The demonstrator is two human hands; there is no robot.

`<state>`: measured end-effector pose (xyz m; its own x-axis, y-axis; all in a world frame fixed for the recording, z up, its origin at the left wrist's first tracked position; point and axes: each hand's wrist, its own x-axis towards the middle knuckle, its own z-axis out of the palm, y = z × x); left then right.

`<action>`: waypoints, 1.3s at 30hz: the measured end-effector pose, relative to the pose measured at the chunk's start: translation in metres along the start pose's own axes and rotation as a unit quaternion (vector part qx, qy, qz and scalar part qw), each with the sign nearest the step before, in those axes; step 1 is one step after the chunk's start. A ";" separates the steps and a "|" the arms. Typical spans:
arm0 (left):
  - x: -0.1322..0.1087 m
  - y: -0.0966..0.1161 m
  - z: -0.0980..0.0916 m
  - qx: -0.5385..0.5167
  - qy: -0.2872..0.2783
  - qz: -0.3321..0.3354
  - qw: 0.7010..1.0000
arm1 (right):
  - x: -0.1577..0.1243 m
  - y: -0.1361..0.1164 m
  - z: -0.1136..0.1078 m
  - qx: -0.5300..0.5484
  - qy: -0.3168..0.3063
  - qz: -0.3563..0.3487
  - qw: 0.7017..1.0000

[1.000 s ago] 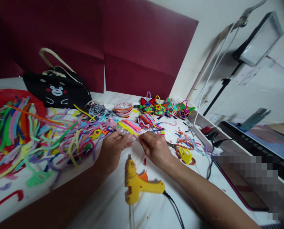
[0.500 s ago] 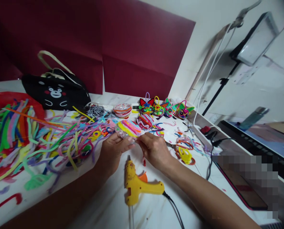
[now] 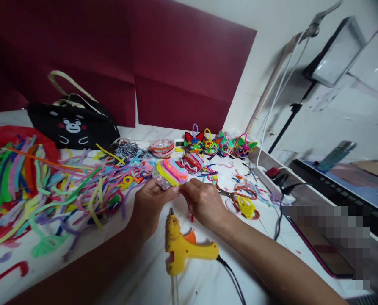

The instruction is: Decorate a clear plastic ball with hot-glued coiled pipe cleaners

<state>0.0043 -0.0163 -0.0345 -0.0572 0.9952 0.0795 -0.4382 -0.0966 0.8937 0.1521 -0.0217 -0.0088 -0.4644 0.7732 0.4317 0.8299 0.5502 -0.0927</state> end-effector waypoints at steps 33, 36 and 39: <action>0.013 0.018 -0.006 -0.042 0.025 -0.085 0.995 | 0.008 0.017 0.014 0.610 -0.021 0.231 0.758; 0.013 0.017 -0.007 -0.045 0.018 -0.085 0.995 | 0.009 0.020 0.018 0.596 -0.004 0.236 0.767; 0.013 0.017 -0.006 -0.045 0.023 -0.093 0.994 | 0.009 0.021 0.019 0.596 0.000 0.250 0.763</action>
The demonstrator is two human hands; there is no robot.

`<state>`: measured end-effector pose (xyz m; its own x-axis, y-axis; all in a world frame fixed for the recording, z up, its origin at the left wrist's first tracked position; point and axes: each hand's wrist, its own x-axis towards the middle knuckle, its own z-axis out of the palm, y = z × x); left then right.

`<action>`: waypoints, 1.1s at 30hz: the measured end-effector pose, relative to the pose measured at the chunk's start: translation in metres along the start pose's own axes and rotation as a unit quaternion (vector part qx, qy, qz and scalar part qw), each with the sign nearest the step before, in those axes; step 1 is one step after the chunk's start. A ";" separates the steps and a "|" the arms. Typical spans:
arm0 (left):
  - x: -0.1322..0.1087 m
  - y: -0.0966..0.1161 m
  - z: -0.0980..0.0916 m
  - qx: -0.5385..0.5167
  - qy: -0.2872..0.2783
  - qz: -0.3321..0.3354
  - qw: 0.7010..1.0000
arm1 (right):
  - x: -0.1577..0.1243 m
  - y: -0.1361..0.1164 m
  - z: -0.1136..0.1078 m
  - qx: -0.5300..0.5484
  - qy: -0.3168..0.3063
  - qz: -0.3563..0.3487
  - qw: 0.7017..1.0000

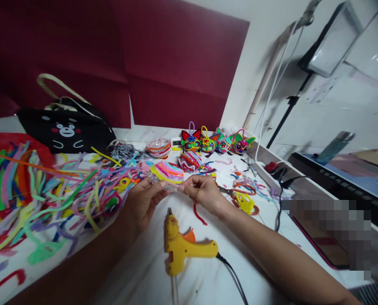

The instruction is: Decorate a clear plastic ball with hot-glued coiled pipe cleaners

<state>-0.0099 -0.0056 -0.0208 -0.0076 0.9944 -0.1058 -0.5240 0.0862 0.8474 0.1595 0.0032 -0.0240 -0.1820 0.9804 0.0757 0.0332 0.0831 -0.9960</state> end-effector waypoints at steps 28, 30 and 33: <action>0.001 0.003 0.002 -0.041 -0.006 -0.028 0.999 | 0.000 -0.006 -0.002 0.007 0.018 0.059 0.998; 0.001 0.004 0.002 -0.046 -0.001 -0.026 0.999 | 0.000 -0.006 -0.002 0.003 0.016 0.061 0.998; 0.000 0.005 0.003 -0.049 0.014 -0.033 0.998 | 0.000 -0.007 -0.002 0.008 0.013 0.063 0.998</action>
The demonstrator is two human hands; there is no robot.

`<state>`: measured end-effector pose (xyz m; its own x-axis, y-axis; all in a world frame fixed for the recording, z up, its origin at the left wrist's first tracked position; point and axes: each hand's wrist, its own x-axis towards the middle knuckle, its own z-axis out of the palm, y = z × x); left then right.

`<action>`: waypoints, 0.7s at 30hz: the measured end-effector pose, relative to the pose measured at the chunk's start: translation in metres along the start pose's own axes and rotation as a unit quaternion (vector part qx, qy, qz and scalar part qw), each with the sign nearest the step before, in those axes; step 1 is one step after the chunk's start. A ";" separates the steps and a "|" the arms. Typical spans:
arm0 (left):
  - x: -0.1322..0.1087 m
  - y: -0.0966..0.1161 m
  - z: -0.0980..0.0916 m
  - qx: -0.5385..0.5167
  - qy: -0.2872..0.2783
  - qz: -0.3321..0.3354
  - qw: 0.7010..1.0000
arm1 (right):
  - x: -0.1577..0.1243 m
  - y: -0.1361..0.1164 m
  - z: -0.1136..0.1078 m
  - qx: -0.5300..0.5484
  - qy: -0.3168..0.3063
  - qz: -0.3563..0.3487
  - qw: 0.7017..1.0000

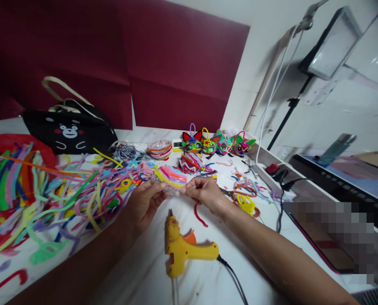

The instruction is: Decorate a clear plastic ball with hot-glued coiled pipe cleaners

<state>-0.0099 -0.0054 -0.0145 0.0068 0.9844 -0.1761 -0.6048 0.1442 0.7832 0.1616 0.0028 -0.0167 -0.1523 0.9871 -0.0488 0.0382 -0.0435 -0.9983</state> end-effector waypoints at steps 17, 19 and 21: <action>-0.001 0.007 0.004 -0.016 0.013 -0.030 0.999 | 0.005 0.006 -0.005 0.010 0.019 -0.034 0.999; -0.002 0.008 0.004 -0.028 0.015 -0.039 0.999 | 0.006 0.008 -0.006 0.013 0.029 -0.044 0.998; -0.002 0.009 0.005 -0.037 0.018 -0.049 0.998 | 0.007 0.010 -0.007 0.012 0.035 -0.057 0.998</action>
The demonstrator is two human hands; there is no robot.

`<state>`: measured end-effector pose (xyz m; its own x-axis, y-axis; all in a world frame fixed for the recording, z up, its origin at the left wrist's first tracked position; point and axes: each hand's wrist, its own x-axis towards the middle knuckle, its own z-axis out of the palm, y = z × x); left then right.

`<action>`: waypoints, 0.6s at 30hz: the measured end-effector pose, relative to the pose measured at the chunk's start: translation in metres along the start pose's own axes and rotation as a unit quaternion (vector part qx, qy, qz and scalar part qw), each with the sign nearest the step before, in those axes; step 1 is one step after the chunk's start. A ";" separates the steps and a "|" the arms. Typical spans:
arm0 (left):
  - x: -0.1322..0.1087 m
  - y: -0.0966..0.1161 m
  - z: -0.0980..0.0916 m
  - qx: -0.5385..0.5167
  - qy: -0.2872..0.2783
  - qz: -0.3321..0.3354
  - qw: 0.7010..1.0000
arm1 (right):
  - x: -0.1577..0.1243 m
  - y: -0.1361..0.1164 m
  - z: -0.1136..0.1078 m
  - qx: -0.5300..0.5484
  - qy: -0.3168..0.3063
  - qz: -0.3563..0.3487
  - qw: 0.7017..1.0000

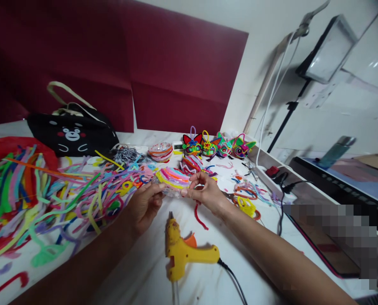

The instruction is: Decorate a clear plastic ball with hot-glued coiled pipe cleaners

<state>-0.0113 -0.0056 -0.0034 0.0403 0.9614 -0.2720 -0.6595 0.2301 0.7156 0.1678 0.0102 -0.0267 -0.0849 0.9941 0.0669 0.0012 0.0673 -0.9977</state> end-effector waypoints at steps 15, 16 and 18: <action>-0.005 0.003 0.002 -0.026 -0.004 -0.025 0.999 | 0.001 0.004 -0.005 0.047 -0.127 -0.086 0.987; -0.005 0.002 0.002 -0.026 -0.005 -0.026 0.999 | 0.001 0.005 -0.005 0.048 -0.134 -0.091 0.986; -0.004 0.002 0.002 -0.026 -0.010 -0.027 0.999 | 0.002 0.007 -0.006 0.041 -0.140 -0.102 0.984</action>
<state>-0.0114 -0.0091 0.0001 0.0911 0.9509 -0.2958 -0.6939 0.2737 0.6661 0.1739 0.0129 -0.0337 -0.3456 0.8976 0.2736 -0.1234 0.2455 -0.9615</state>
